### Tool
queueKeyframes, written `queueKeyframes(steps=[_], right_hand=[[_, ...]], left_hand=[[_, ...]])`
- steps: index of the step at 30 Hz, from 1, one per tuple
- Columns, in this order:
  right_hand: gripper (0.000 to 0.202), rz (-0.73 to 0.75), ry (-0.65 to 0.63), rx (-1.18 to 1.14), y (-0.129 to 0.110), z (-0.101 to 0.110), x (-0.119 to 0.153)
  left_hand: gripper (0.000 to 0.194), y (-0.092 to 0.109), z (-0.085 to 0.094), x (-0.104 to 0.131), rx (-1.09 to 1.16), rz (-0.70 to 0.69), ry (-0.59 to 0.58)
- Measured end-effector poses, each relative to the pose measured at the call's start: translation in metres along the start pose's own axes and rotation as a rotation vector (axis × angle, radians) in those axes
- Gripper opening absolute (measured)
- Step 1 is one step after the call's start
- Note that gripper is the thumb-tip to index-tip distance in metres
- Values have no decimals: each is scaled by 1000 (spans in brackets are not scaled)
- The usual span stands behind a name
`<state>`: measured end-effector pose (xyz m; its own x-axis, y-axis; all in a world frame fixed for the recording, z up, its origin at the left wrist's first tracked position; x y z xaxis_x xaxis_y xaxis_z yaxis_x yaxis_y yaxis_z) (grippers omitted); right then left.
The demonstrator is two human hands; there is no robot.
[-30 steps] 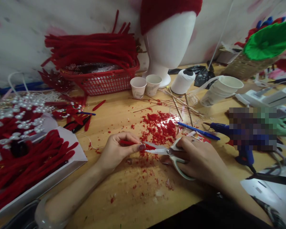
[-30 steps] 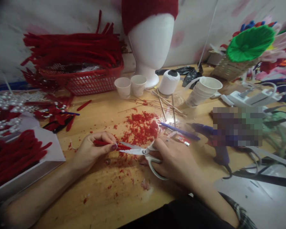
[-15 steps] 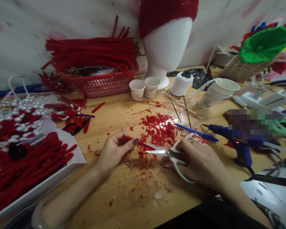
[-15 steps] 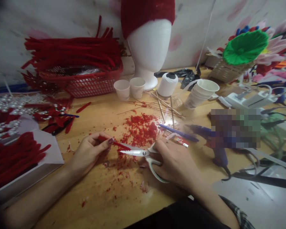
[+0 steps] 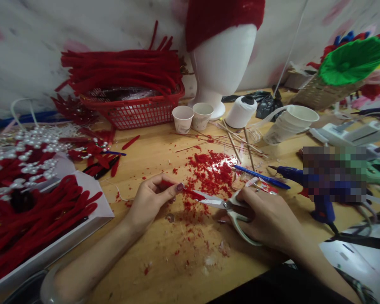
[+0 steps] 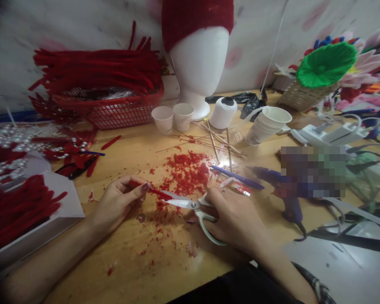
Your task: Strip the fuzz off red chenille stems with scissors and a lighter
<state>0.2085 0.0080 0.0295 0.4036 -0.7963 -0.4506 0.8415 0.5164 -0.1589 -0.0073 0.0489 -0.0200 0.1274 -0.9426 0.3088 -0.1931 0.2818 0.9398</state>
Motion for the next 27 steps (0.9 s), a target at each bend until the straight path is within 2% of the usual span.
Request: queueKeyframes(steps=[8,17,27], right_hand=[[27,52,66,73,-3,2,-3],[21,77,76,53,-4,4,-2],[22,90,114,73,-4,7,-2]], left_hand=[[29,0,-1,-1,1,-6,-17],[28,1,0,-1,5,3,11],[29,0,1,-2,-1,-7,14]])
Point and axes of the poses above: each hand's wrist, its own x-axis away from the middle knuckle, its own z-axis out of the back of the hand, y = z × x, the point moved 8 cm from there along -x, towards the middle knuckle, and after that the axes turned 13 degrees about y, right-handed, at the moved point
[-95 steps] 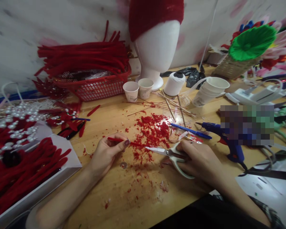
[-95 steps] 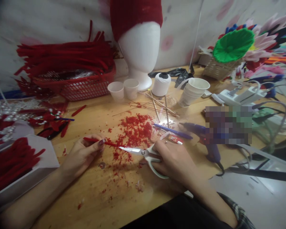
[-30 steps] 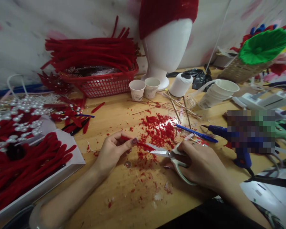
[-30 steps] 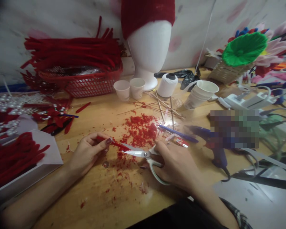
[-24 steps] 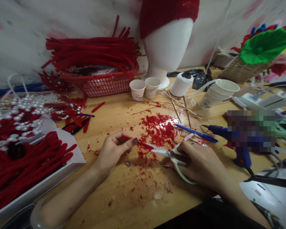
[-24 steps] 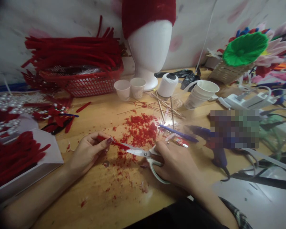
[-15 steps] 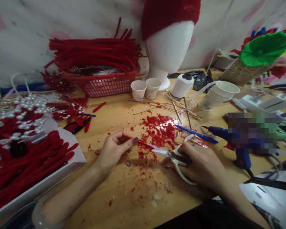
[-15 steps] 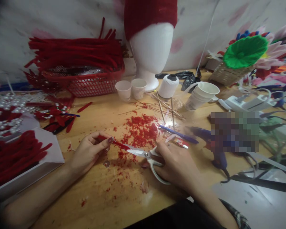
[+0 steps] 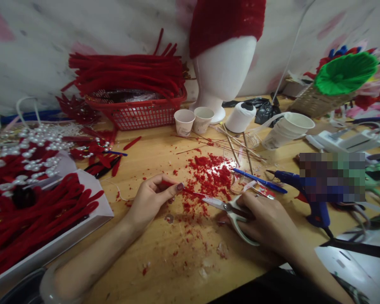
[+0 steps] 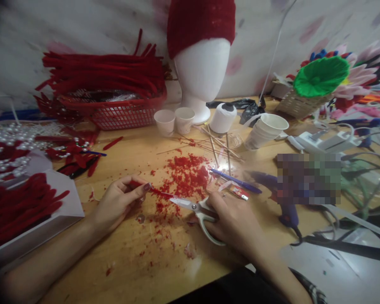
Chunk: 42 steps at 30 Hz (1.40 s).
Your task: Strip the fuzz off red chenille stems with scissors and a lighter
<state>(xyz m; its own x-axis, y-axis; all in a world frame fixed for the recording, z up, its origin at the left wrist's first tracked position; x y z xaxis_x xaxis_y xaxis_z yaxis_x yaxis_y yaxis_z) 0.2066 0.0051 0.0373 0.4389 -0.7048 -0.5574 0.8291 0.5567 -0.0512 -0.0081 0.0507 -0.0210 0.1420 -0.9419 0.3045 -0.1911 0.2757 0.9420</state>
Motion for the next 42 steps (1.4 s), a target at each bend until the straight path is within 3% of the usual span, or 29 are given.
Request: queueKeyframes(steps=[9,13,27,42], right_hand=[[23,-92,4,-15,12,12,-3],[18,-49,-38,32,10,15,-2],[14,12,-54,63,-4,8,-4],[22,-82,-130,-43,-6,-2,-8]], left_hand=[[29,1,0,-3,26,-13,16],[29,1,0,-3,27,-23,17],[33,3,-2,-4,-26,-62,-34],[31,7,-8,-1,44,-39,-71]])
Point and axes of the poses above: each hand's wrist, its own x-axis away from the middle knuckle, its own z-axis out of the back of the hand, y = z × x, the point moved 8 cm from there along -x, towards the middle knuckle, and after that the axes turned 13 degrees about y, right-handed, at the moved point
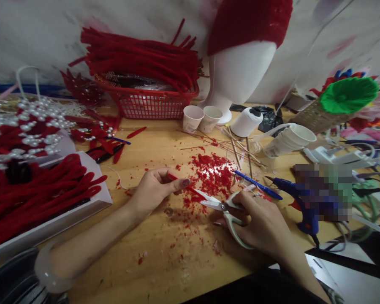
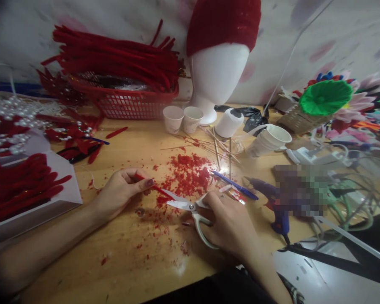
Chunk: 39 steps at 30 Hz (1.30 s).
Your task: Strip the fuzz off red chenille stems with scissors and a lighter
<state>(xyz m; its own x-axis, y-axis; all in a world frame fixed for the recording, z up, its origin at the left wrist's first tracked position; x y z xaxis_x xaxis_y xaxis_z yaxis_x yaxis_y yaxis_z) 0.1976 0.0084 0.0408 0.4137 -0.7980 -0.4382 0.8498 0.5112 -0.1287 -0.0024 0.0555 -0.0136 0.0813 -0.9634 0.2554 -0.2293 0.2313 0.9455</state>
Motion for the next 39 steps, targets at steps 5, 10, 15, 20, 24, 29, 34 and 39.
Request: queueKeyframes(steps=[5,10,15,20,24,29,34,39], right_hand=[[20,-3,2,-2,2,-2,1],[14,10,44,-17,1,2,0],[15,33,56,-8,0,3,0],[16,30,47,24,3,1,3],[18,8,59,43,6,2,4],[20,9,71,45,6,2,3],[17,30,98,76,7,3,5],[20,-6,130,53,13,8,7]], left_hand=[[29,2,-2,2,-14,10,-15],[29,1,-2,3,-26,22,-13],[30,1,-1,2,-53,7,-25],[27,1,3,2,-1,11,24],[26,0,7,0,27,9,82],[27,-2,7,-1,9,9,85],[29,-2,6,-1,35,32,72],[31,-2,6,-1,43,48,75]])
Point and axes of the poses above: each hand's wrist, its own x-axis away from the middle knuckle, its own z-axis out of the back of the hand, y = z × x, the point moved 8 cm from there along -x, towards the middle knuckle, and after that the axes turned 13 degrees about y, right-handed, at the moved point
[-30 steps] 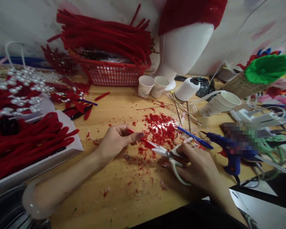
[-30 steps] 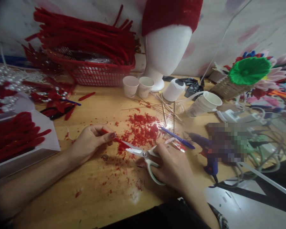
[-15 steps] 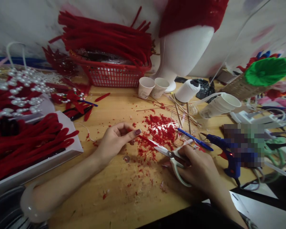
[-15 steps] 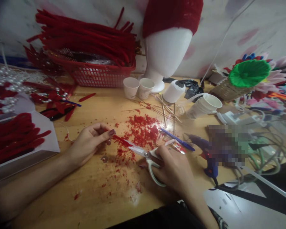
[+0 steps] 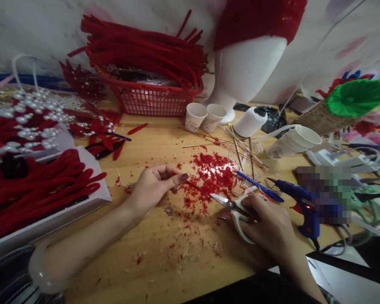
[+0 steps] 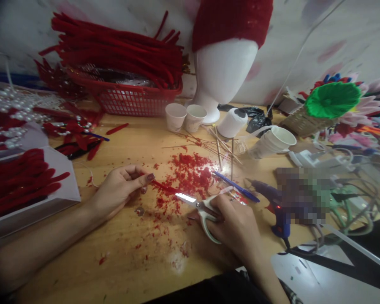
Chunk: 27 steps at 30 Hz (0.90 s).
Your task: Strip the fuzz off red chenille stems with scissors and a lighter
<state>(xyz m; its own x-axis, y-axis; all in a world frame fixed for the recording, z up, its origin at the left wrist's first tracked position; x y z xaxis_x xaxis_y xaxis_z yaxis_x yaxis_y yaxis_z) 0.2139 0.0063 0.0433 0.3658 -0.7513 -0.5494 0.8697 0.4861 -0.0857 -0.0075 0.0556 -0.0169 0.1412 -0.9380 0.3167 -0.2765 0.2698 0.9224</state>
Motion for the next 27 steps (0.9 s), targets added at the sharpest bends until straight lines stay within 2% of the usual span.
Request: queueKeyframes(steps=[6,9,14,16,18,21,22,24,25,27], right_hand=[[24,-125,-3,-39,12,7,-5],[23,-161,-44,-58,18,11,-6],[24,-211,-68,-40,26,34,-8],[25,-226,-37,-53,25,43,-11],[25,-226,19,-74,20,46,-16],[24,-171,52,-112,8,37,-30],[21,-138,1,-104,3,28,-35],[9,-20,-197,-21,-9,7,-42],[7,-5,-225,30,-10,4,-47],[8,-30,-176,65,-10,7,-58]], left_hand=[[32,-2,4,-1,12,0,27],[35,-5,4,-4,0,12,12],[38,-3,3,-5,18,-18,-10],[38,-2,-1,-4,18,-20,-56],[36,0,-8,0,-18,-25,-149],[29,2,-14,7,-87,-46,-267],[28,2,-14,9,-97,-49,-286],[26,2,-13,11,-91,-45,-305],[26,2,-13,11,-79,-42,-312],[25,2,-11,11,-54,-45,-318]])
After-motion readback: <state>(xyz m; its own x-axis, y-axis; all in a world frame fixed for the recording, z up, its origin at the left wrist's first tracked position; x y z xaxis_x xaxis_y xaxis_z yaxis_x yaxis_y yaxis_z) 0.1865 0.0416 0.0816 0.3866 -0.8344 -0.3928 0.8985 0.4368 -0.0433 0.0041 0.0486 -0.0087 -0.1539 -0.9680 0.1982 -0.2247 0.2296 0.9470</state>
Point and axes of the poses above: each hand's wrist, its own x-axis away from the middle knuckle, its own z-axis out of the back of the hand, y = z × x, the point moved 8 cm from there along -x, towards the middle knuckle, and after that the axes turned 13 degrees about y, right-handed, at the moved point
